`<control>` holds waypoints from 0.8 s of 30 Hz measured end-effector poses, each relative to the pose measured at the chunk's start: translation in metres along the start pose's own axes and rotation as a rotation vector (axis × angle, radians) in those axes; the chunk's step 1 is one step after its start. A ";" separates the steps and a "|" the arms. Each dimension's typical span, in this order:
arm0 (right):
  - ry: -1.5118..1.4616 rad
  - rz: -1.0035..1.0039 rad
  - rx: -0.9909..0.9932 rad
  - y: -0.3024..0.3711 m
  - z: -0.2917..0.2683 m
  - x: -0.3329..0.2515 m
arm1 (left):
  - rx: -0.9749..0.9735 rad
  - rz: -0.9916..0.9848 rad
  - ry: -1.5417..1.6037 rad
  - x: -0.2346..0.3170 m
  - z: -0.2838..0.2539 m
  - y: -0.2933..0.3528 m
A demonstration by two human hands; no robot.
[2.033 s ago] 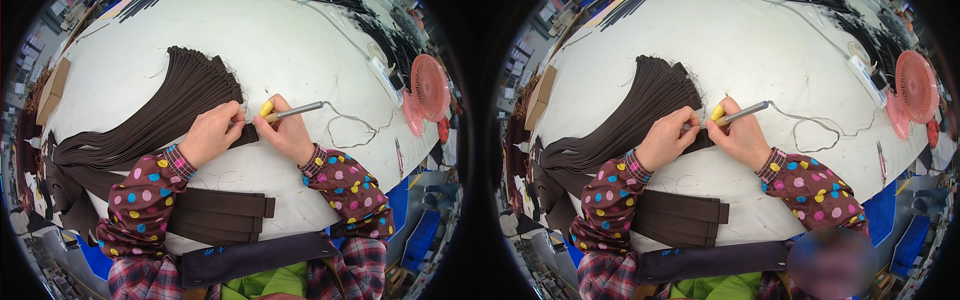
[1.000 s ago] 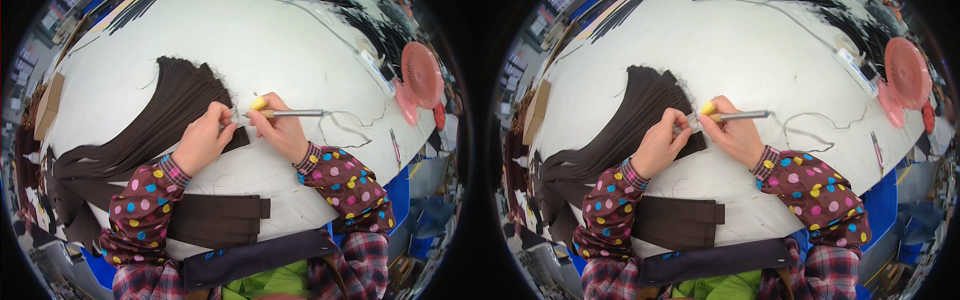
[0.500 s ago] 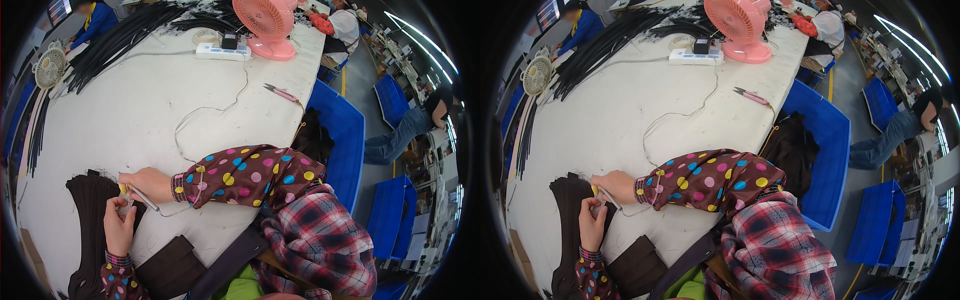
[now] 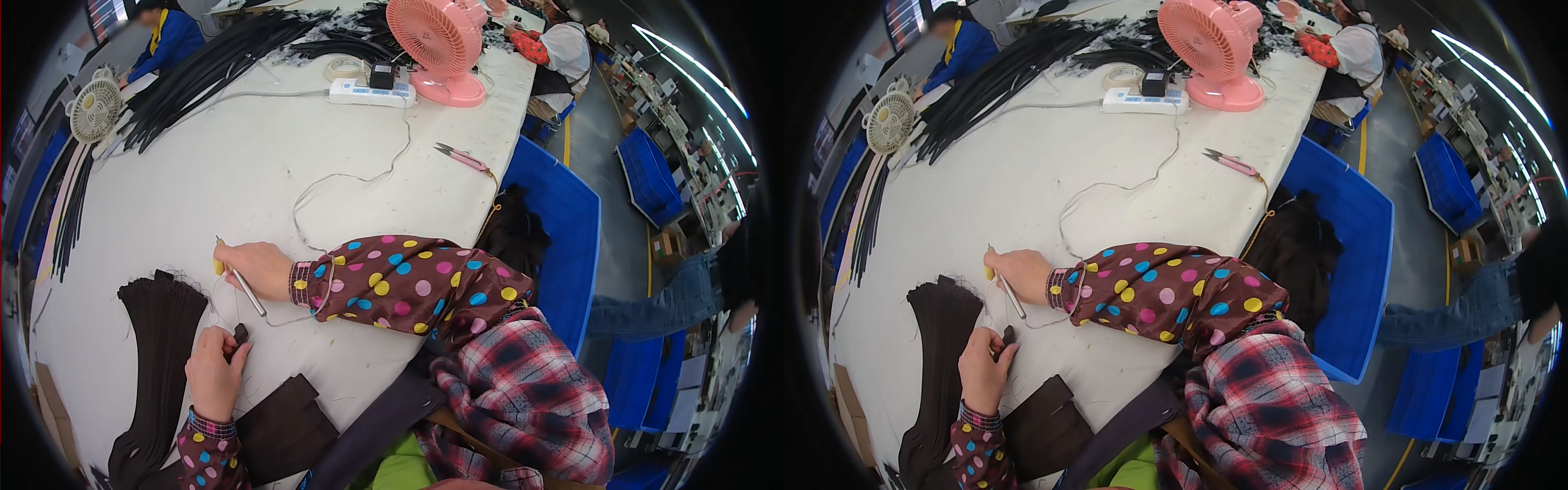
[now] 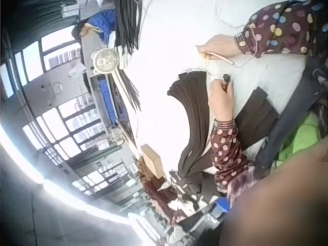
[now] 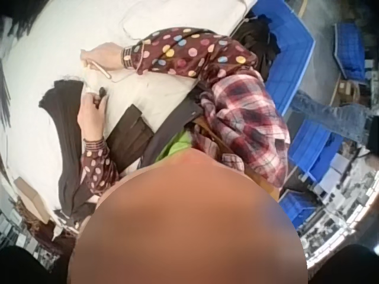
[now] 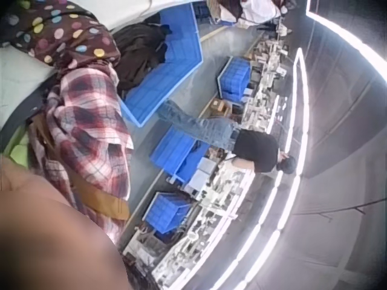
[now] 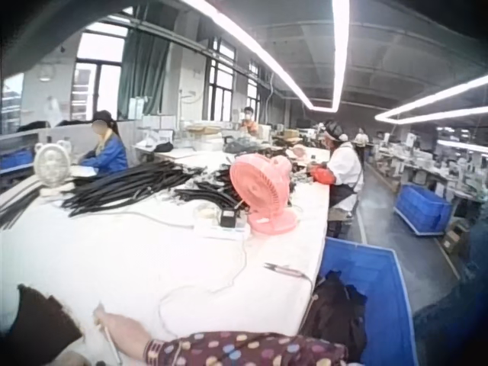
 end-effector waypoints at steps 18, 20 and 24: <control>-0.204 -0.075 -0.195 0.038 0.012 -0.036 | -0.039 -0.152 0.220 -0.042 0.014 0.006; -0.326 -0.014 -0.213 0.038 0.011 -0.030 | -0.084 -0.173 0.269 -0.046 0.017 0.006; -0.797 0.514 -0.303 0.048 0.020 0.006 | -0.160 -0.216 0.381 -0.049 0.026 -0.007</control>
Point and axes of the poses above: each hand's wrist, its own y-axis away from the middle knuckle, its own z-axis out of the palm, x = y × z, the point moved 9 cm from there along -y, towards the middle knuckle, and after that the axes turned 9 degrees about x, right-handed, at the moved point
